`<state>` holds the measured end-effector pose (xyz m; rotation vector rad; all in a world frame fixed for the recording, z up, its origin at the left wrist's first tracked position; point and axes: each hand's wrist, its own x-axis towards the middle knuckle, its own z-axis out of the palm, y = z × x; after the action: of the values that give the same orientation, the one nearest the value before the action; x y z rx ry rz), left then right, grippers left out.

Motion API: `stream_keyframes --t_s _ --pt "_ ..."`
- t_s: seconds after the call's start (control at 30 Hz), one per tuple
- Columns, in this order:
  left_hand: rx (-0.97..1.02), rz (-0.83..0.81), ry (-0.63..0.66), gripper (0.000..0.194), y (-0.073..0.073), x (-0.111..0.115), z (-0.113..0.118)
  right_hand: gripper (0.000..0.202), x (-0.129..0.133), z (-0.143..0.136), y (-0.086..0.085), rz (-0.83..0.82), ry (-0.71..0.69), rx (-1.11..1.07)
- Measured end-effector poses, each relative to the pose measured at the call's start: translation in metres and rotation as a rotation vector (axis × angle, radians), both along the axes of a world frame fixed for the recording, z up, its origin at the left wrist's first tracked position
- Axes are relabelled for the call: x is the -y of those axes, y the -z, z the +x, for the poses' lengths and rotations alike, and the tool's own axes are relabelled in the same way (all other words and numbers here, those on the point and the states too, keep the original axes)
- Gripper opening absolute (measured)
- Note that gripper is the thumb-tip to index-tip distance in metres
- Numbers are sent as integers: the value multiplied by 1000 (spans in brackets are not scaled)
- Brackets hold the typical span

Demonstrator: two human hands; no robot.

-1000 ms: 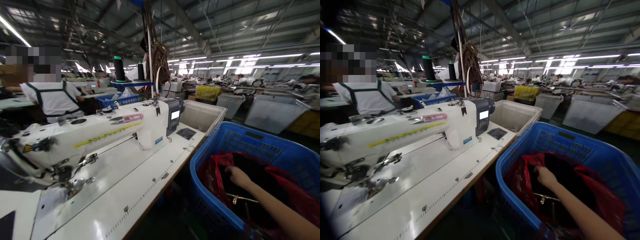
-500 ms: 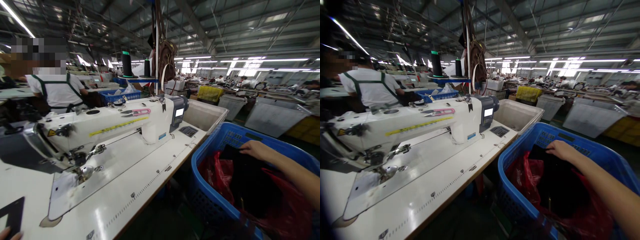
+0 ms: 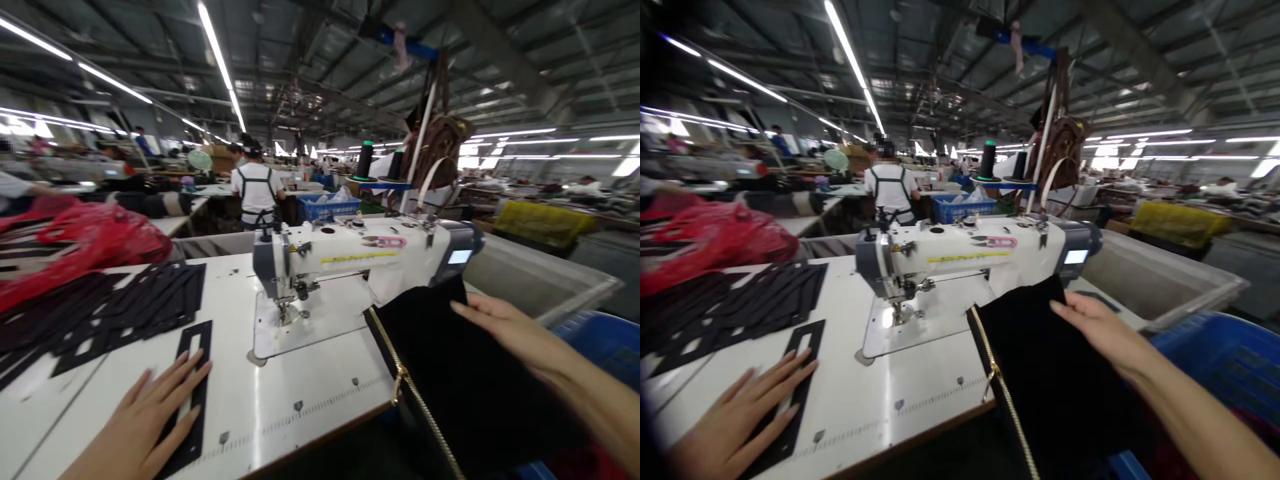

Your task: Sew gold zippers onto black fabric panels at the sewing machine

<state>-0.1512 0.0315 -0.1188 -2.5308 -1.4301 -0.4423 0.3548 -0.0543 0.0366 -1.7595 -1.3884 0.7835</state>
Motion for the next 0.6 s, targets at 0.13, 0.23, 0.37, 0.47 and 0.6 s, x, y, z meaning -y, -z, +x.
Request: stream_keyframes --t_s 0.13,0.23,0.37,0.47,0.6 --pt "-52 -38 39 55 -18 13 14 34 -62 -57 74 105 -57 189" --pt "28 -69 161 46 -33 21 47 30 -79 -76 111 189 -11 363" --pt "203 -102 346 35 -44 25 101 30 -75 -82 132 263 84 564" --pt "257 -143 432 22 -45 22 134 34 -68 -86 139 317 117 642" --pt "228 -82 485 28 -53 7 157 33 -67 -91 141 392 73 666"
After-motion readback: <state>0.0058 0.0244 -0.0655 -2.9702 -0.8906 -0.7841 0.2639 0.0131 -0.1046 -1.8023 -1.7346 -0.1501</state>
